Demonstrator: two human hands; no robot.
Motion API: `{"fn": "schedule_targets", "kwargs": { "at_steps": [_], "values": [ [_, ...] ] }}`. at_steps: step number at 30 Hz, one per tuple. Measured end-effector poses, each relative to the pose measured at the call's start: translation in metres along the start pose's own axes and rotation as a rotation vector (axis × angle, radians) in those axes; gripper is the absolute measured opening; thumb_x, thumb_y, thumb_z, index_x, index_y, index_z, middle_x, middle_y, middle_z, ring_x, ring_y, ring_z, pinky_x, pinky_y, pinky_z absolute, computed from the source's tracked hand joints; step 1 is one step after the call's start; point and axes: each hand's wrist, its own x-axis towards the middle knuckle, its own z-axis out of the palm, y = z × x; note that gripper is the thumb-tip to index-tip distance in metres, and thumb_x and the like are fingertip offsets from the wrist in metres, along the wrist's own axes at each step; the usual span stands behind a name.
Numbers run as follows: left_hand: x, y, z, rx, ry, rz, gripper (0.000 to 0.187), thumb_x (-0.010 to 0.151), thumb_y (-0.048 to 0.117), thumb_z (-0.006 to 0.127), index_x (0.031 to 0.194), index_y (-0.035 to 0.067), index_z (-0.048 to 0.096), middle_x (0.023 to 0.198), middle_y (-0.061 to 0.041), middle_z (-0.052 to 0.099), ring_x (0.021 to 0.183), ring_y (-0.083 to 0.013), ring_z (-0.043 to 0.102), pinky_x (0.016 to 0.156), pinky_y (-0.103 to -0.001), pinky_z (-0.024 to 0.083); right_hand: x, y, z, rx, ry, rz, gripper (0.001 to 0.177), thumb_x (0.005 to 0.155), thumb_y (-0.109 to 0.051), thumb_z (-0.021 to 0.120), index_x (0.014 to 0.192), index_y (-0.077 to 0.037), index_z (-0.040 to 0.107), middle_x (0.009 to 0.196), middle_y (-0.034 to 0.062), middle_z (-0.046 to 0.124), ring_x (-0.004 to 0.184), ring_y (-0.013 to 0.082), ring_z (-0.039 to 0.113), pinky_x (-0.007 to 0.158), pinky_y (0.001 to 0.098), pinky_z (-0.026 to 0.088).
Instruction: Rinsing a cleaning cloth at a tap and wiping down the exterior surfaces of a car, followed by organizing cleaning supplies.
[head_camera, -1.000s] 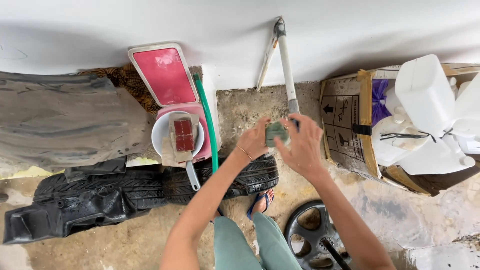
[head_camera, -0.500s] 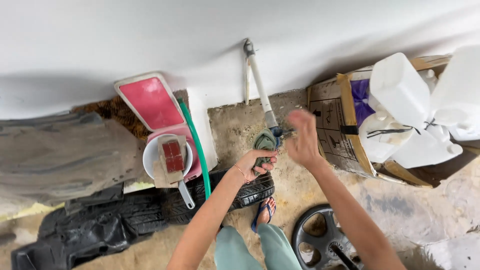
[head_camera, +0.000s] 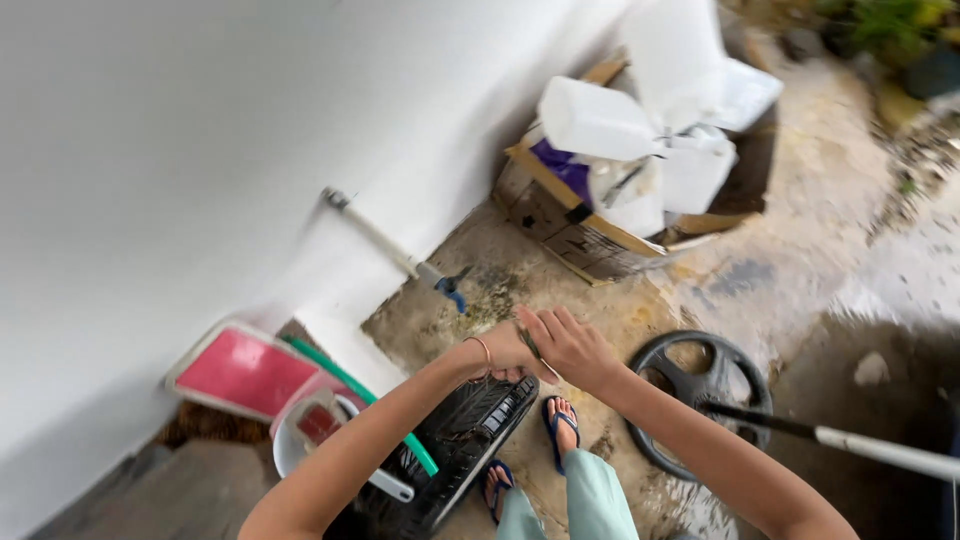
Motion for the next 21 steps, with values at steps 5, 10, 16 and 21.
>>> {"fn": "schedule_targets", "kwargs": {
  "at_steps": [5, 10, 16, 21],
  "values": [
    [-0.005, 0.074, 0.065, 0.989, 0.159, 0.191, 0.072, 0.072, 0.018, 0.079, 0.122, 0.007, 0.028, 0.103, -0.025, 0.070, 0.099, -0.0455, 0.072, 0.083, -0.052, 0.059, -0.050, 0.004, -0.044, 0.123, -0.411, 0.518, 0.025, 0.076, -0.018, 0.059, 0.098, -0.008, 0.054, 0.068, 0.0089, 0.053, 0.055, 0.0337, 0.062, 0.044, 0.0475, 0.049],
    [0.045, 0.090, 0.128, 1.675, -0.095, 0.618, 0.080, 0.081, 0.016, 0.060, 0.145, -0.007, 0.018, 0.099, -0.024, 0.073, 0.094, -0.0429, 0.074, 0.082, -0.056, 0.060, -0.113, 0.025, -0.087, 0.326, -0.532, 0.982, 0.030, 0.071, -0.033, 0.064, 0.076, -0.005, 0.056, 0.059, 0.0189, 0.061, 0.060, 0.0447, 0.068, 0.053, 0.0515, 0.050],
    [0.125, 0.067, 0.205, 1.717, 0.109, 1.623, 0.017, 0.085, 0.023, 0.047, 0.100, 0.017, 0.047, 0.056, -0.001, 0.059, 0.048, -0.0263, 0.066, 0.048, -0.039, 0.055, -0.146, 0.017, -0.172, 0.854, -0.200, 1.666, 0.011, 0.071, -0.010, 0.063, 0.068, 0.000, 0.066, 0.053, 0.0132, 0.060, 0.046, 0.0322, 0.059, 0.045, 0.0436, 0.041],
    [0.142, 0.057, 0.276, 1.667, 0.054, 1.893, 0.012, 0.091, 0.024, 0.044, 0.101, 0.019, 0.049, 0.054, 0.001, 0.053, 0.046, -0.0203, 0.064, 0.046, -0.032, 0.053, -0.199, -0.008, -0.189, 1.416, 0.395, 2.223, 0.018, 0.063, 0.008, 0.055, 0.055, -0.005, 0.045, 0.044, 0.0007, 0.029, 0.031, 0.0113, 0.027, 0.029, 0.0284, 0.021]
  ]
}}
